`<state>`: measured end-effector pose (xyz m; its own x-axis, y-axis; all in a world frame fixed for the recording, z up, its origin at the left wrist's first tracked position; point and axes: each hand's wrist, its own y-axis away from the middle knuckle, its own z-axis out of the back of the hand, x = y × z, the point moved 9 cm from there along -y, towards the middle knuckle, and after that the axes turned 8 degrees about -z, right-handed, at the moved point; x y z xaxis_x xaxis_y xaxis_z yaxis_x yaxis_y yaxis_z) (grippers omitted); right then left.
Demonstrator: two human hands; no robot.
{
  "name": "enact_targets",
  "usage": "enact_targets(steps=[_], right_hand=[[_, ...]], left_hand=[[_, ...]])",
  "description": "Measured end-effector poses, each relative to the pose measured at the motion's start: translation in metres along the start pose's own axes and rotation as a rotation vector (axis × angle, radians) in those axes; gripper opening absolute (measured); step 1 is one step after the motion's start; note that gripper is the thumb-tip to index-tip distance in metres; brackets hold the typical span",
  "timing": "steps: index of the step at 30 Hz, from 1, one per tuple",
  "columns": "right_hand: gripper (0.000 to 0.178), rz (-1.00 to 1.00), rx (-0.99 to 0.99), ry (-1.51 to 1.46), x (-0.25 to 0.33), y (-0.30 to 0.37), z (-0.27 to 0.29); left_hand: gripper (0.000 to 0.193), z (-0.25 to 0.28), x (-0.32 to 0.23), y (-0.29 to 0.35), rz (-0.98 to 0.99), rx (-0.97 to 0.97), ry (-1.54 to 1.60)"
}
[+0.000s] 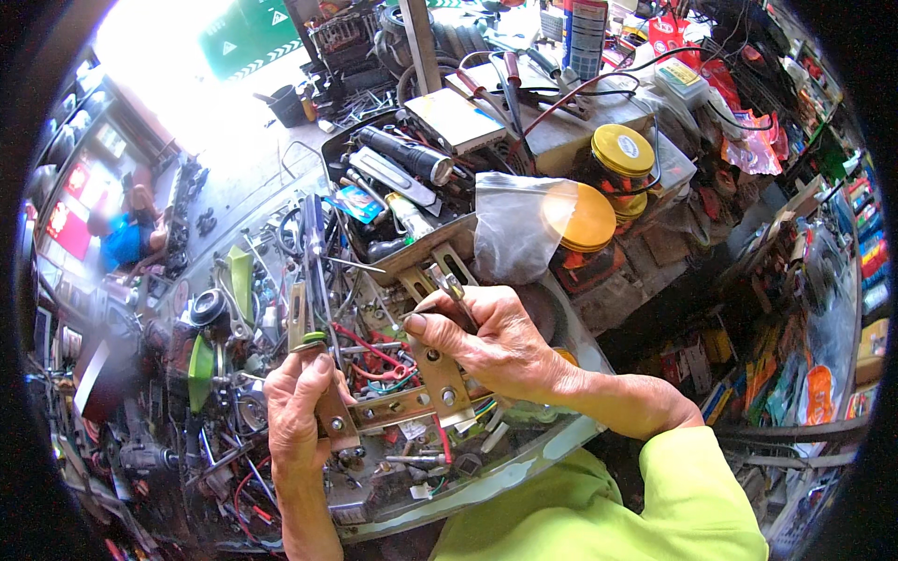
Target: The person assembles a metal bracket by inserting bolts and tightening them with a wrench. They repeatedly adjust the bracket and bolts, then place the assembled bracket on a shelf among other parts.
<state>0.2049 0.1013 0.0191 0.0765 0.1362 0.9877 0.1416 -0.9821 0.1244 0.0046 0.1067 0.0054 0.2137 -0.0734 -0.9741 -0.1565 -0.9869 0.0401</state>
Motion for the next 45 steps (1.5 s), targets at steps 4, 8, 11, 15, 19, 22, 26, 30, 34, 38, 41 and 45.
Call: enact_targets(steps=[4,8,11,15,19,22,26,30,34,38,41,45], right_hand=[[0.021,0.041,0.003,-0.022,0.003,0.001,-0.002],[0.02,0.042,-0.007,-0.002,0.001,0.001,-0.001],[0.02,0.044,-0.015,0.007,0.002,0.002,-0.001],[0.02,0.04,-0.021,0.001,0.002,0.003,-0.001],[0.02,0.054,-0.016,-0.003,0.003,0.004,-0.002],[0.02,0.048,-0.006,-0.013,0.001,0.004,-0.002],[0.019,0.074,-0.017,0.029,0.003,0.006,-0.001],[0.02,0.005,-0.022,0.085,0.003,0.001,0.002],[0.024,-0.075,-0.038,0.04,0.004,-0.009,0.008],[0.033,-0.21,-0.09,-0.109,-0.006,-0.009,0.022],[0.035,-0.201,-0.019,-0.091,-0.008,-0.01,0.018],[0.028,-0.192,0.055,-0.118,-0.013,-0.007,0.009]], left_hand=[[0.017,-0.001,-0.001,0.0,-0.012,-0.003,-0.001],[0.021,-0.003,-0.002,0.001,0.005,0.005,-0.084],[0.02,-0.003,-0.001,0.001,0.001,0.0,-0.088],[0.019,-0.003,0.0,0.001,0.007,0.01,-0.093],[0.019,-0.002,0.001,0.002,0.008,0.009,-0.097],[0.019,-0.002,0.0,0.002,0.001,0.007,-0.097],[0.019,-0.003,-0.001,0.001,-0.038,0.012,-0.126],[0.02,-0.004,-0.002,0.002,-0.015,-0.003,-0.163],[0.019,-0.005,-0.002,0.004,0.062,-0.076,-0.006],[0.024,0.02,0.009,-0.003,0.09,-0.191,0.248],[0.026,0.028,0.016,-0.007,0.079,-0.176,0.43],[0.027,0.029,0.015,0.0,0.135,-0.297,0.395]])
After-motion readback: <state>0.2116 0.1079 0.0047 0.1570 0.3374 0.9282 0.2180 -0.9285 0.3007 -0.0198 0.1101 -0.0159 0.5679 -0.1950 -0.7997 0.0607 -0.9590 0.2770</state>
